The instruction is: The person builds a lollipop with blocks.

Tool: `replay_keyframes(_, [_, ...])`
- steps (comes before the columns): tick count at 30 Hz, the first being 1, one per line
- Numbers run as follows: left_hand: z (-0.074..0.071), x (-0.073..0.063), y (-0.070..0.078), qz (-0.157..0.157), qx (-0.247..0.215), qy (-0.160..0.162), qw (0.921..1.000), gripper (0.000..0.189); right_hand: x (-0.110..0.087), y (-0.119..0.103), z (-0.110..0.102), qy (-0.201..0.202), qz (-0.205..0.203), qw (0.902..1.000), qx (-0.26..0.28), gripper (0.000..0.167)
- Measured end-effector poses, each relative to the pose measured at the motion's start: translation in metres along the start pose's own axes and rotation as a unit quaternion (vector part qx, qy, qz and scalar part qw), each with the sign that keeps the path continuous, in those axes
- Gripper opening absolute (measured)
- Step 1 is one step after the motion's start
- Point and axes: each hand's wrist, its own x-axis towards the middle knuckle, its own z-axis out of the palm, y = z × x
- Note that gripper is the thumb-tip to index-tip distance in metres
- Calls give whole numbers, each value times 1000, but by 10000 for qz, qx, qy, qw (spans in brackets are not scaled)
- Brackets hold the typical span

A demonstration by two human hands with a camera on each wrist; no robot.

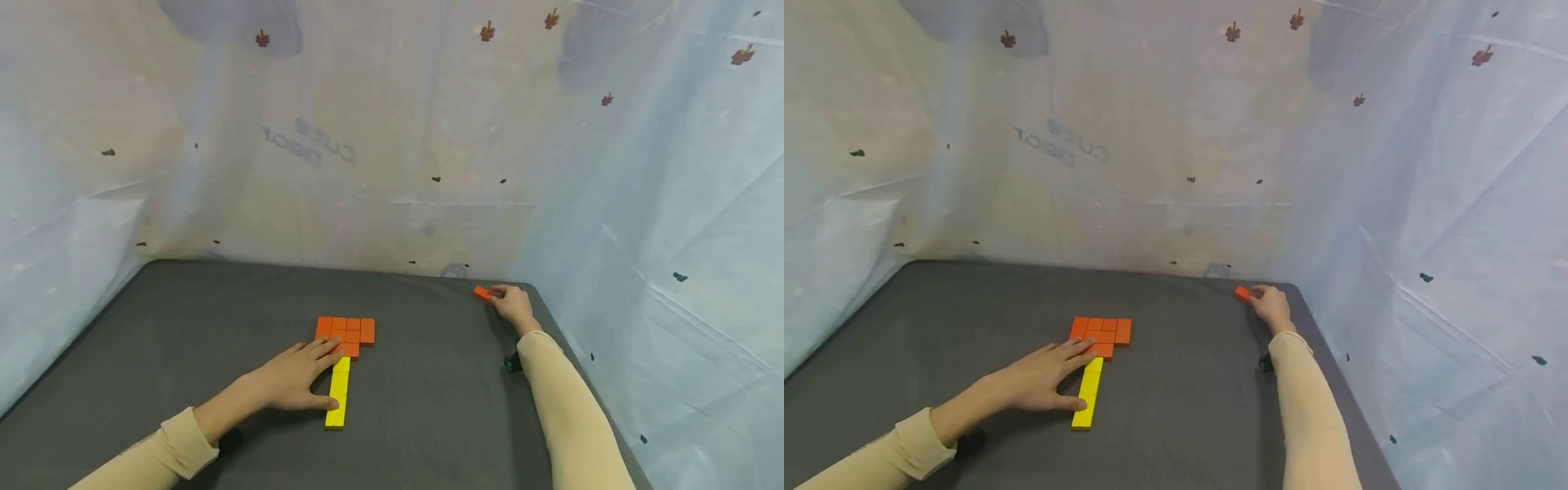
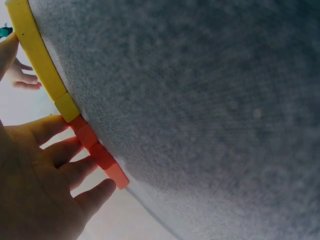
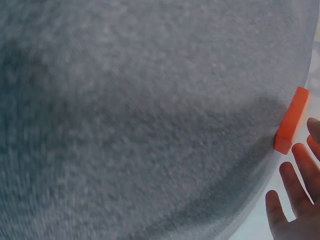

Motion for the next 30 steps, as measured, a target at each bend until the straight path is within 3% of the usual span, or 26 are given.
replay_keyframes(21, [-3,-1,3,-101,85,-74,9999,100,0,6,12,185,116,9998,-10,32])
replay_keyframes(30, [-4,-1,4,-89,28,-119,9999,99,-3,2,12,185,-68,9998,96,31])
